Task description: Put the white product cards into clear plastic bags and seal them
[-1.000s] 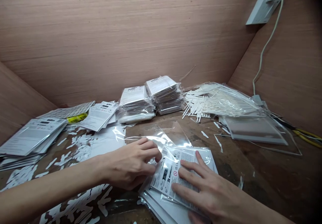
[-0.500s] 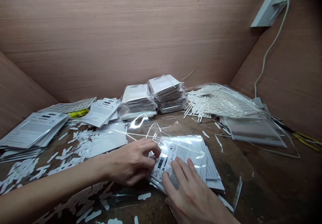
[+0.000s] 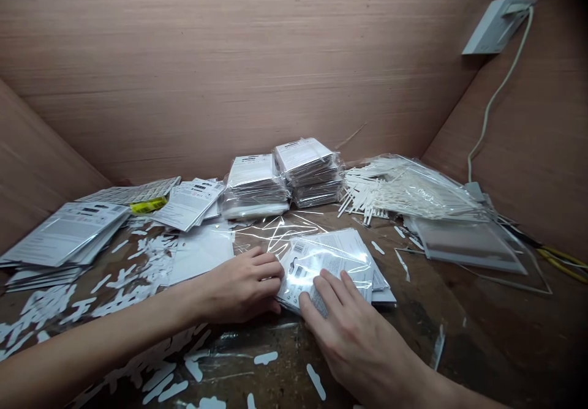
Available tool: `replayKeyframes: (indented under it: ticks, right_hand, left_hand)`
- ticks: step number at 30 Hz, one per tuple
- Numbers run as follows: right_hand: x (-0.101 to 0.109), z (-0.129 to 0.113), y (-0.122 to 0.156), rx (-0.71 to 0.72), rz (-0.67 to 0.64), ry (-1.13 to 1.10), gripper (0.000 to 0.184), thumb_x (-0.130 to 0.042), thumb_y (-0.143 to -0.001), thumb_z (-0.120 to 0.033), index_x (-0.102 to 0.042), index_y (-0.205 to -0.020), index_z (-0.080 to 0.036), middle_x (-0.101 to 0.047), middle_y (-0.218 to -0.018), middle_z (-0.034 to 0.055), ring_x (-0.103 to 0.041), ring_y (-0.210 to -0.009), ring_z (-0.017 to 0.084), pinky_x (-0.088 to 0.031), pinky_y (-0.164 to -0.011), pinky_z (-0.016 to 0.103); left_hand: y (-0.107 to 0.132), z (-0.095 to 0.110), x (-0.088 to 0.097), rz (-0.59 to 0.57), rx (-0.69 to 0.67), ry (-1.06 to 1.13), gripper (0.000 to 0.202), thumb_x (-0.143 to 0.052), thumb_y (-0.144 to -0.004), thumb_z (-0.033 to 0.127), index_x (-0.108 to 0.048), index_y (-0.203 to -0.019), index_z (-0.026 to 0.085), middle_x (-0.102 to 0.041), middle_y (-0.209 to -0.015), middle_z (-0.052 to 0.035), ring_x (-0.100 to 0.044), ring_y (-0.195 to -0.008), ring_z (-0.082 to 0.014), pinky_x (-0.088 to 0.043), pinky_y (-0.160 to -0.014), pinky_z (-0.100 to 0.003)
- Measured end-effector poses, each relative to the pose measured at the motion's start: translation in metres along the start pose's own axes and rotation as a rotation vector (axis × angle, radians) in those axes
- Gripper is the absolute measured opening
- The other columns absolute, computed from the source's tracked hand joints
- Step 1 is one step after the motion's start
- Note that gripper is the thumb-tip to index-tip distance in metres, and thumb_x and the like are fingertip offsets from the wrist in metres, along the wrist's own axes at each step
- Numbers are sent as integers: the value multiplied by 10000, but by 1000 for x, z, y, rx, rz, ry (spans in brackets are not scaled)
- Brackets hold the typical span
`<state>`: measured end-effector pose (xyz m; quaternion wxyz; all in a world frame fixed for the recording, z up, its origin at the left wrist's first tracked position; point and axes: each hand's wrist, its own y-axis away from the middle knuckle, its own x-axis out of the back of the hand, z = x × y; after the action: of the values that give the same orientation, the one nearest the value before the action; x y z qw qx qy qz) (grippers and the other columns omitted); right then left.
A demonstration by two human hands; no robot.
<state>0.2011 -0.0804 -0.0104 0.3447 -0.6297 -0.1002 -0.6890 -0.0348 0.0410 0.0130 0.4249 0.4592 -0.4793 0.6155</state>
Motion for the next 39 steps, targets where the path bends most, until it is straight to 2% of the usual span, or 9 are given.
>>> replayKeyframes:
  ticks: [7, 20, 22, 26, 28, 31, 34, 36, 39]
  right_hand:
    - [-1, 12, -11, 39, -6, -11, 474, -475, -977, -158, -508, -1449, -145, -541, -1494, 237, -524, -1366, 459, -498, -1059, 658]
    - [-14, 18, -38, 61, -105, -67, 489, -449, -1001, -187, -499, -1479, -97, -522, -1509, 276, -518, -1362, 488, -488, -1022, 720]
    - [-13, 19, -41, 42, -87, -109, 459, -442, -1021, -209, -523, -1459, -98, -530, -1506, 268, -504, -1380, 480, -463, -1049, 726]
    - [-1, 37, -41, -17, -46, -404, 368, -516, -1018, -291, -627, -1348, -172, -622, -1446, 158, -536, -1378, 371, -426, -1155, 625]
    - [5, 56, -34, -135, 20, -581, 387, -546, -1004, -325, -629, -1364, -211, -650, -1427, 104, -571, -1356, 296, -442, -1176, 529]
    - [1, 85, -19, -574, 169, -608, 503, -553, -985, -410, -583, -1434, -186, -515, -1566, 136, -461, -1463, 322, -385, -1207, 563]
    - [-15, 103, -6, -936, 91, -715, 707, -527, -973, -525, -425, -1567, -157, -370, -1657, 161, -327, -1542, 372, -289, -1232, 630]
    - [-23, 103, -3, -1033, 22, -882, 723, -517, -973, -553, -401, -1586, -187, -421, -1634, 134, -388, -1514, 363, -320, -1222, 613]
    - [-26, 89, -6, -1050, 96, -1039, 642, -518, -980, -514, -446, -1556, -241, -501, -1586, 98, -494, -1448, 339, -410, -1177, 575]
  left_hand:
    - [-1, -8, -8, 140, -4, -22, 181, -530, -1018, 206, -544, -839, 182, -644, -844, -59, -524, -756, -186, -451, -709, -315]
    - [9, -14, -11, 190, -19, 64, 109, -543, -998, 108, -621, -958, 174, -659, -838, -50, -576, -759, -168, -505, -718, -292]
    - [6, -9, -10, 206, 21, 117, 65, -602, -974, 157, -624, -1032, 174, -698, -977, -86, -646, -876, -188, -557, -820, -317]
    - [-3, -3, -16, 204, 141, 172, 566, -713, -918, 356, -478, -1391, 150, -534, -1503, -224, -512, -1416, -323, -494, -1152, -474]
    - [-6, -3, -22, 176, 183, 145, 648, -681, -950, 395, -396, -1473, 142, -475, -1566, -244, -427, -1497, -329, -439, -1208, -511]
    - [-7, -3, -28, 131, 206, 111, 550, -623, -990, 377, -434, -1457, 156, -487, -1569, -226, -417, -1509, -318, -424, -1221, -528]
    - [-8, -1, -30, 86, 225, 85, 572, -593, -1000, 350, -401, -1497, 143, -436, -1609, -221, -360, -1541, -314, -389, -1244, -548]
    - [-9, 2, -31, 71, 227, 50, 601, -563, -1007, 329, -354, -1532, 126, -377, -1643, -228, -296, -1568, -320, -365, -1255, -561]
    - [-11, 8, -33, 67, 223, 10, 655, -540, -995, 276, -290, -1574, 98, -293, -1678, -236, -212, -1592, -330, -333, -1272, -563]
